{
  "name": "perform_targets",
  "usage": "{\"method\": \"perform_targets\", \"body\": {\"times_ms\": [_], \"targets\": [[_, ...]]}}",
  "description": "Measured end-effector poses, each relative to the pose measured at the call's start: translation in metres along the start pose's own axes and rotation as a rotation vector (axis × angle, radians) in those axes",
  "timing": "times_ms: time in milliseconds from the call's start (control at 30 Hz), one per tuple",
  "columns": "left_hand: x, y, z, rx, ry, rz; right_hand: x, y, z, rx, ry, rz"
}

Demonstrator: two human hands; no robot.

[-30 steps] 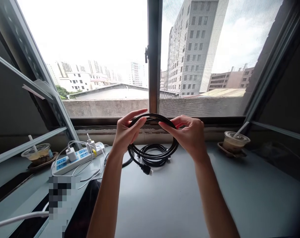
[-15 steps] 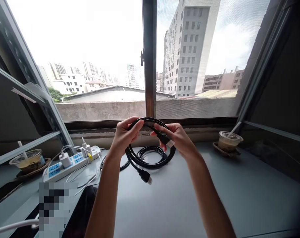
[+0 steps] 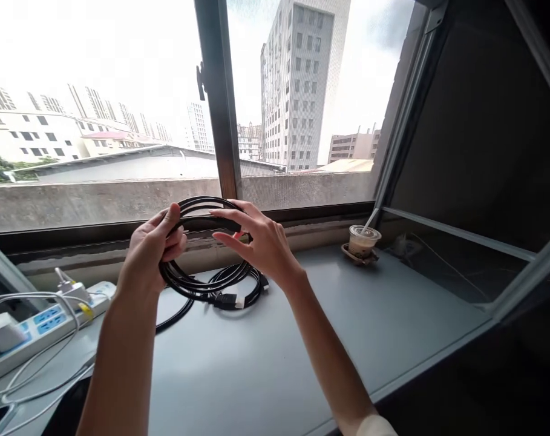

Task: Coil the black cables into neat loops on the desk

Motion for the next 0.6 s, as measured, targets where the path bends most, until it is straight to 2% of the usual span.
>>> {"method": "perform_targets", "body": {"times_ms": [67,200,467,600], "targets": [[0.008,-0.005,0.001,-0.099,-0.055,0.031,-0.004,0.007,0.000,0.022,0.070,-0.021],[0.016,-0.011,0.004,-0.216,-0.074,0.052,-0.006,0.021,0.000,0.057,0.125,-0.057],[0.029,-0.018,0.006,-0.201,-0.185,0.017,-0.009,0.033,0.001,0.062,0.190,-0.198],[0.037,-0.031,0.003,-0.237,-0.282,0.027,-0.014,0.036,0.002,0.055,0.193,-0.218]]}}
Point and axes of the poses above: each hand's wrist, its own z-axis away from the middle knuckle, its own x-axis out of the palm, y = z × x, the point moved 9 cm from there along -z, towards the middle knuckle, and after that the axes turned 6 degrees about -x, right-handed, at the moved point
